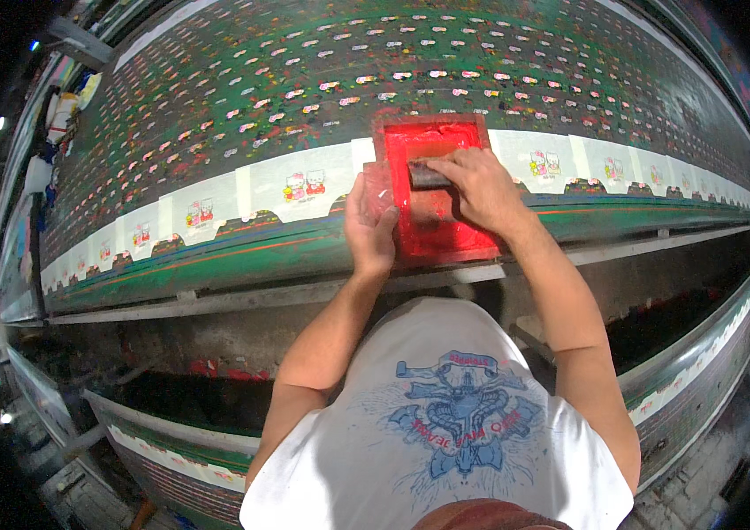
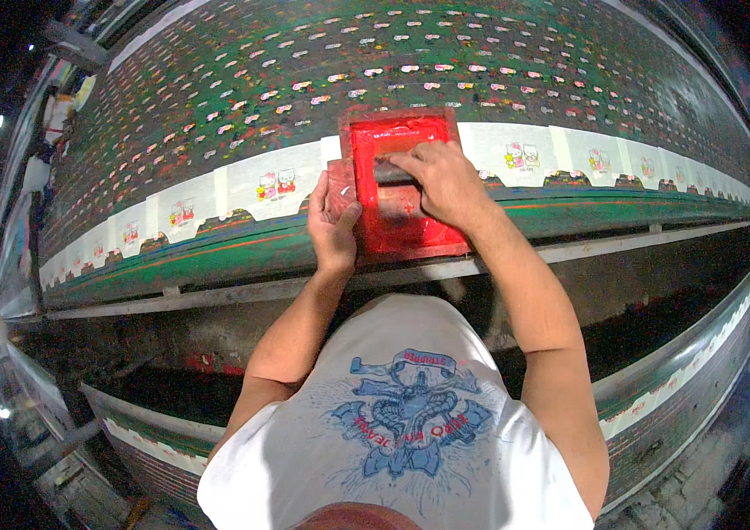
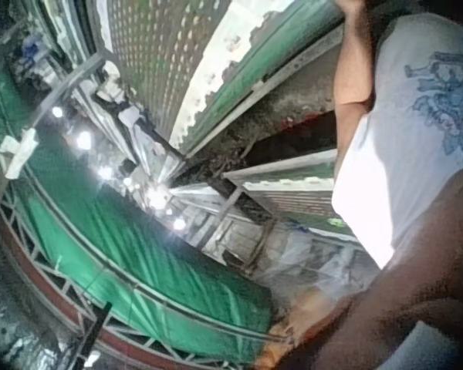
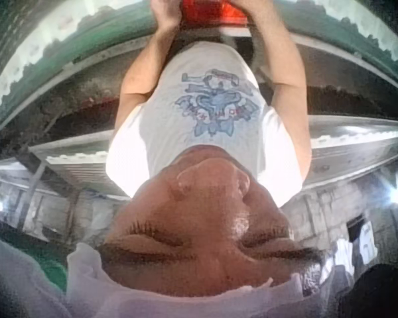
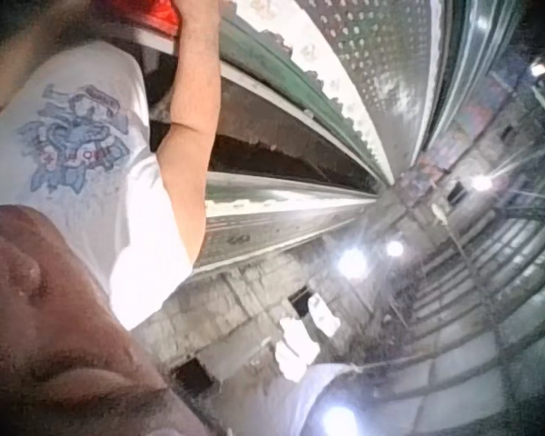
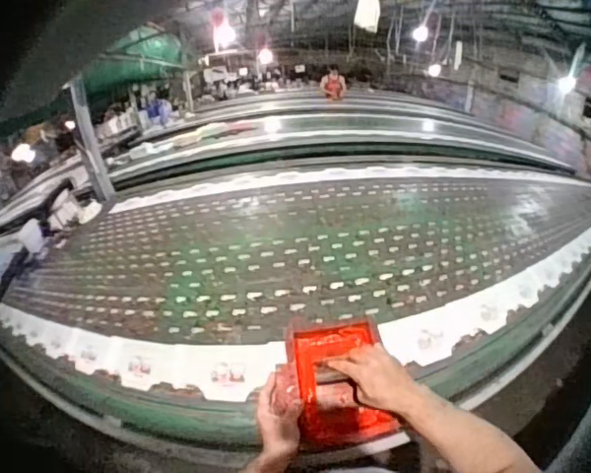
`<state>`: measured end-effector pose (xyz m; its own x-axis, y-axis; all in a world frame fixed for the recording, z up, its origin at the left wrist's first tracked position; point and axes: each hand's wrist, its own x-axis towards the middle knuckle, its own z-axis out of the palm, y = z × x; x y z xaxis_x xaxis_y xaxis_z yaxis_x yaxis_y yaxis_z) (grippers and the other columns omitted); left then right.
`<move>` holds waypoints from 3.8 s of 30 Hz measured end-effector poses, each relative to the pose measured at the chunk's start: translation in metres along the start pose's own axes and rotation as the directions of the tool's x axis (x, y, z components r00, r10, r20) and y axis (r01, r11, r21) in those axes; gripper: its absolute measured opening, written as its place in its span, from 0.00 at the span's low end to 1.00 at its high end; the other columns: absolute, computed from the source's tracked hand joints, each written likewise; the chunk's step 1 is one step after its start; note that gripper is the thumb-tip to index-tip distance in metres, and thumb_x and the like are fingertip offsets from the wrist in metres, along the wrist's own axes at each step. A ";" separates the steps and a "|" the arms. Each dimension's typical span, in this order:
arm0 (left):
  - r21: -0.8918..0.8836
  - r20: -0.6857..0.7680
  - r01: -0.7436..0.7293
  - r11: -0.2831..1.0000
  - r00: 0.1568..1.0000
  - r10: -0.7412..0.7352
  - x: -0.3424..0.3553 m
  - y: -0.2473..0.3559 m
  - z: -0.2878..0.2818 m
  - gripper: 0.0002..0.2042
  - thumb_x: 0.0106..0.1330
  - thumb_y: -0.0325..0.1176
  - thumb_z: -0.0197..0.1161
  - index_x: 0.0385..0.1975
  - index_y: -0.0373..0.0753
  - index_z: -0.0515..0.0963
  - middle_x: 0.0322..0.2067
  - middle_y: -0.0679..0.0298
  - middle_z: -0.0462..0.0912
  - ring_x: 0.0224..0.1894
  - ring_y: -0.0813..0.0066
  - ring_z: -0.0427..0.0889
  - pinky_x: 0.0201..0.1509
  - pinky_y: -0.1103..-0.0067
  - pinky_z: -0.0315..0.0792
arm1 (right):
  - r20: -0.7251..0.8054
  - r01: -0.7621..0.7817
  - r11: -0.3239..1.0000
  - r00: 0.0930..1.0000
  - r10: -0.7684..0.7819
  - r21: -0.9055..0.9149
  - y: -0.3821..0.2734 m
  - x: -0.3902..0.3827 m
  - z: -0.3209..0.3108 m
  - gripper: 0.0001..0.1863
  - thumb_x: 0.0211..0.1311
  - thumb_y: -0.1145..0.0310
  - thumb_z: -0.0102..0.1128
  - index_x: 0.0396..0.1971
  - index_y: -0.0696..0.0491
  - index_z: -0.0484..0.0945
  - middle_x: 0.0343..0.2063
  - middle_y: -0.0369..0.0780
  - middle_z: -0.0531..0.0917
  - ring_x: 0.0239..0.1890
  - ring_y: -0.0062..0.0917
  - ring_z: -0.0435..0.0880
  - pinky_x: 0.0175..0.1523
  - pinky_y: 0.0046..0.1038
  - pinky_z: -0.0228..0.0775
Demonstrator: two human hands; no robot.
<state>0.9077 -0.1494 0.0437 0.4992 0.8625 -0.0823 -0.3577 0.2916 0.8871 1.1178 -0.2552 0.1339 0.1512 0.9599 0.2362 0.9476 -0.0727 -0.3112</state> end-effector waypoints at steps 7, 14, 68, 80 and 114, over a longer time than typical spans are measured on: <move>0.096 0.049 -0.007 0.995 0.999 0.002 -0.006 0.013 0.002 0.41 0.73 0.08 0.63 0.87 0.30 0.57 0.76 0.49 0.77 0.74 0.62 0.81 0.79 0.66 0.77 | -0.059 0.036 0.999 0.998 -0.034 0.039 -0.038 -0.047 0.001 0.25 0.60 0.79 0.70 0.60 0.54 0.91 0.53 0.44 0.90 0.57 0.43 0.88 0.57 0.46 0.77; 0.110 0.061 -0.077 0.991 0.996 0.070 -0.005 0.002 -0.002 0.43 0.72 0.09 0.67 0.87 0.31 0.59 0.74 0.54 0.79 0.73 0.63 0.81 0.79 0.66 0.76 | 0.038 -0.010 1.000 0.999 0.009 0.022 -0.071 -0.075 -0.012 0.28 0.59 0.76 0.70 0.62 0.52 0.90 0.55 0.43 0.88 0.58 0.41 0.87 0.62 0.46 0.77; 0.300 -0.062 -0.016 0.954 0.997 0.036 -0.053 -0.098 0.225 0.52 0.51 0.12 0.72 0.85 0.31 0.64 0.75 0.53 0.76 0.75 0.62 0.78 0.81 0.67 0.73 | -0.017 0.162 0.954 0.987 -0.163 0.254 0.151 -0.238 -0.115 0.24 0.69 0.65 0.74 0.64 0.53 0.87 0.64 0.46 0.85 0.69 0.44 0.81 0.74 0.47 0.72; 0.322 -0.108 0.059 0.945 0.994 -0.025 -0.060 -0.082 0.235 0.53 0.51 0.08 0.68 0.86 0.34 0.65 0.75 0.53 0.79 0.72 0.62 0.82 0.75 0.70 0.79 | 0.246 0.161 0.966 0.946 -0.208 0.200 0.176 -0.187 -0.131 0.23 0.61 0.76 0.67 0.59 0.57 0.87 0.48 0.46 0.90 0.53 0.46 0.90 0.63 0.46 0.81; 0.471 0.021 -0.079 0.879 0.997 0.078 -0.056 -0.089 0.230 0.49 0.60 0.13 0.71 0.86 0.29 0.59 0.76 0.45 0.76 0.80 0.59 0.75 0.84 0.66 0.68 | 0.208 -0.084 0.984 0.977 0.051 0.154 0.130 -0.211 -0.118 0.32 0.56 0.75 0.75 0.64 0.51 0.88 0.62 0.48 0.87 0.64 0.50 0.84 0.72 0.52 0.76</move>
<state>1.0931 -0.3182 0.0735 0.4863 0.8738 -0.0029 0.0180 -0.0068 0.9998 1.2423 -0.4992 0.1517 0.1371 0.9903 0.0231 0.8768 -0.1105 -0.4681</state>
